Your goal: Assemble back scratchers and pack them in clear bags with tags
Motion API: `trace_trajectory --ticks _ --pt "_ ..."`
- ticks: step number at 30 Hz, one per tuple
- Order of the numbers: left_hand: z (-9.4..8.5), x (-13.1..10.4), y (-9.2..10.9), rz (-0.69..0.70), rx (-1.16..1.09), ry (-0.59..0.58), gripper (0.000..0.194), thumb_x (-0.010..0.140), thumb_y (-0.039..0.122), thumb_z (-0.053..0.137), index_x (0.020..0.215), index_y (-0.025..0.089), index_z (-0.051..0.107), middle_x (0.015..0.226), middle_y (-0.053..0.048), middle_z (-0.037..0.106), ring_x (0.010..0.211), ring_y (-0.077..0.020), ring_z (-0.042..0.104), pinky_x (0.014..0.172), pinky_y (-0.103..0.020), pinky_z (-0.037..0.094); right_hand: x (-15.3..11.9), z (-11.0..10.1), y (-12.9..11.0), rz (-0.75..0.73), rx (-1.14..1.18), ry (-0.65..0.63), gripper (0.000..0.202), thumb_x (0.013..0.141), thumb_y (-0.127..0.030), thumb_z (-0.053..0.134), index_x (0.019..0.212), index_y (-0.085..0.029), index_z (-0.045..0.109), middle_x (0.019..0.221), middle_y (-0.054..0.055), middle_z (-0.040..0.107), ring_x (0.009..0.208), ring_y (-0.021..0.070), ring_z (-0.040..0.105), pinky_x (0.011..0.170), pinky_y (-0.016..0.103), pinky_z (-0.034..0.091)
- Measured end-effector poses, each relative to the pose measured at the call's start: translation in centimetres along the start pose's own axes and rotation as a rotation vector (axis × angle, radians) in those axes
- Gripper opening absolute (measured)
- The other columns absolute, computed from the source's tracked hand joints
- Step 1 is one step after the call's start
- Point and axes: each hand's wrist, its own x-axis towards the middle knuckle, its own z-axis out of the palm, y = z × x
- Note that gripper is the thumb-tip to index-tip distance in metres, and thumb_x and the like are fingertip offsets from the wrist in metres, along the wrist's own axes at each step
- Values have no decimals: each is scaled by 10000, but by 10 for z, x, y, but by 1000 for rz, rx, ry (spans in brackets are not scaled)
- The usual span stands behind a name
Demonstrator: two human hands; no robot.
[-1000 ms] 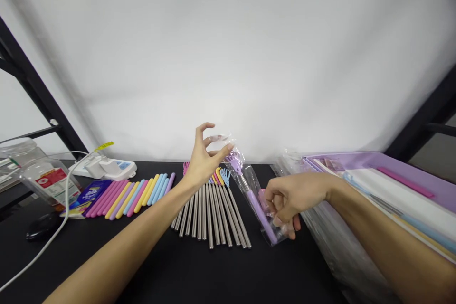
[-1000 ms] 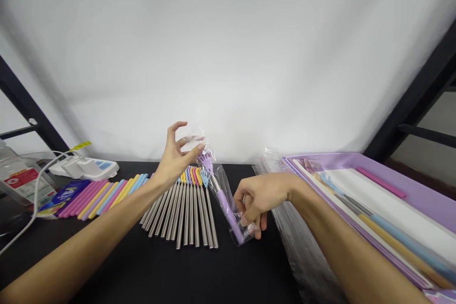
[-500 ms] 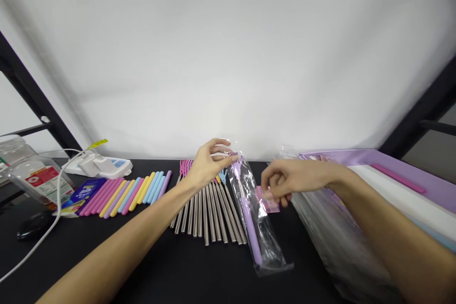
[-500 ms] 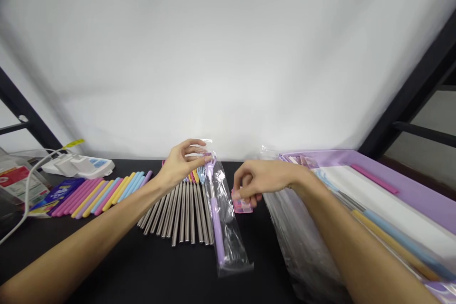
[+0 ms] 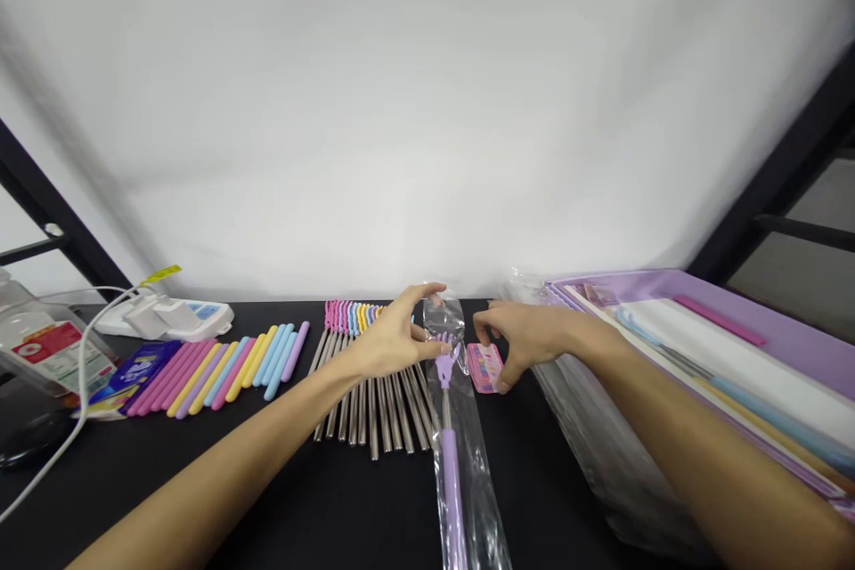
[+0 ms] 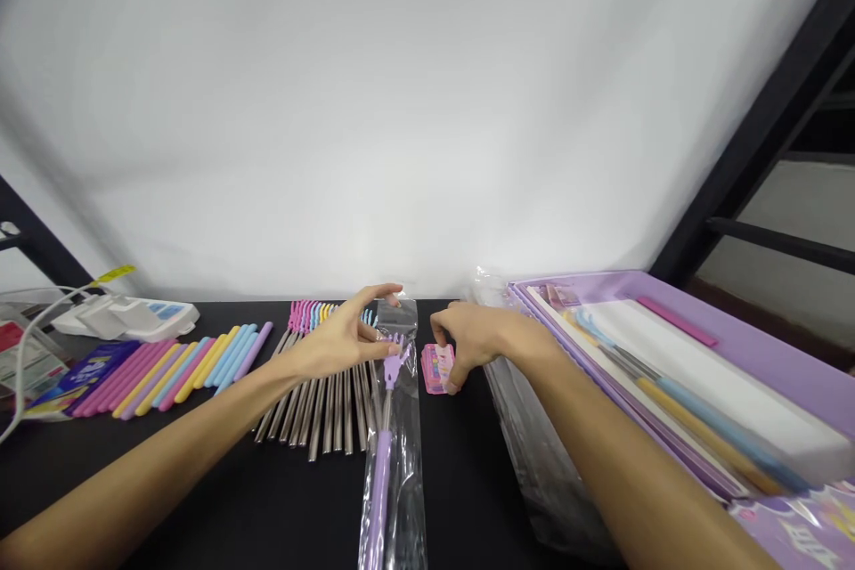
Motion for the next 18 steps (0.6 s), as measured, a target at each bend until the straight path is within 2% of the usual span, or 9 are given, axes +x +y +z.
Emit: trace_trajectory --ticks 5,11,18 --pt "2 -1 -2 -13 10 -27 712 721 239 724 1372 273 436 1351 -154 467 551 -23 511 443 -176 406 3 2 4 11 22 4 648 443 -500 819 949 -217 528 968 49 532 840 253 549 635 322 409" --pt "2 0 -6 -30 18 -40 723 722 235 725 1378 277 424 1375 -153 439 557 -20 513 418 -159 368 -1 -2 1 -12 13 -1 595 447 -477 818 898 -219 527 944 36 537 828 239 539 615 303 389" --pt "1 -1 -5 -44 52 -31 715 737 252 720 1383 266 414 1362 -155 463 551 -30 515 439 -190 383 -6 -7 3 -11 70 16 609 438 -506 828 902 -219 559 946 32 554 805 227 541 629 307 397"
